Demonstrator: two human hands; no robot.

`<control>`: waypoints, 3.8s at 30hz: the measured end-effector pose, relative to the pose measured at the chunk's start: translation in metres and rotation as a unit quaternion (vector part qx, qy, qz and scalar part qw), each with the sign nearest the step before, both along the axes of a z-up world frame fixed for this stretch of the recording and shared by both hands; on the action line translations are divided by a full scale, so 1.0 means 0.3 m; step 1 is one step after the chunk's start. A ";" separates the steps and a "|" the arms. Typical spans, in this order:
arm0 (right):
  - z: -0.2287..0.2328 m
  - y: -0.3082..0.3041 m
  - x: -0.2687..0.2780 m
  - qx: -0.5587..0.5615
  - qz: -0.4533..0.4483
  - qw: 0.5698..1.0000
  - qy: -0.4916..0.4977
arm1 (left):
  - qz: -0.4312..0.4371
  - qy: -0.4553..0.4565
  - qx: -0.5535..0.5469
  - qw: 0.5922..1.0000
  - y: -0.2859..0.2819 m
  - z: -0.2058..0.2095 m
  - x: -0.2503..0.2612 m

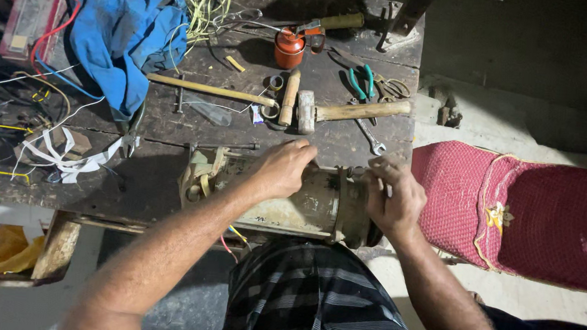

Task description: The person works on an electric motor on a cluttered workbench, using a wrench to loosen and tighten bolts on the motor housing. They rotate the motor to access different sides and continue adjusting the bolts throughout the clip.

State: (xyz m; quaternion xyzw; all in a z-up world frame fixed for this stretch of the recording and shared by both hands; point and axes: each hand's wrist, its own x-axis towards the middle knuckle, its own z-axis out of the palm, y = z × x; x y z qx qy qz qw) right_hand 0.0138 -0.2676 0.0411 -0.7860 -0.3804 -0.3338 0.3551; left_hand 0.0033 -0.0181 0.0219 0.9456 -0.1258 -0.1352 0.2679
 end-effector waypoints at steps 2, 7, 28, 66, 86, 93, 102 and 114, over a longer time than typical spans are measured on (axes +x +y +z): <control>0.014 -0.007 -0.020 -0.023 0.002 1.000 -0.006 | -0.001 0.035 0.005 0.999 0.006 -0.016 0.004; 0.009 -0.001 0.080 0.007 0.136 0.988 0.071 | -0.031 -0.169 -0.041 0.984 0.012 -0.082 0.015; -0.131 -0.001 0.361 0.206 0.084 0.763 0.607 | 0.011 -0.354 -0.097 0.930 0.045 0.049 -0.043; -0.178 -0.303 -0.115 0.367 -0.053 0.869 0.327 | 0.370 -0.227 -0.089 0.897 0.864 -0.601 -0.019; 0.029 -0.103 -0.241 0.398 0.046 0.878 0.262 | 0.349 -0.225 -0.064 0.908 0.972 -0.614 -0.091; 0.050 -0.095 -0.322 0.368 0.026 0.895 0.250 | 0.322 -0.181 -0.068 0.927 0.880 -0.559 -0.070; -0.083 -0.095 -0.570 0.386 -0.049 0.875 0.289 | 0.148 -0.142 -0.070 0.976 0.849 -0.621 -0.071; -0.116 0.307 -0.869 0.435 -0.115 0.836 0.314 | 0.215 -0.075 -0.353 0.907 1.001 -0.532 -0.347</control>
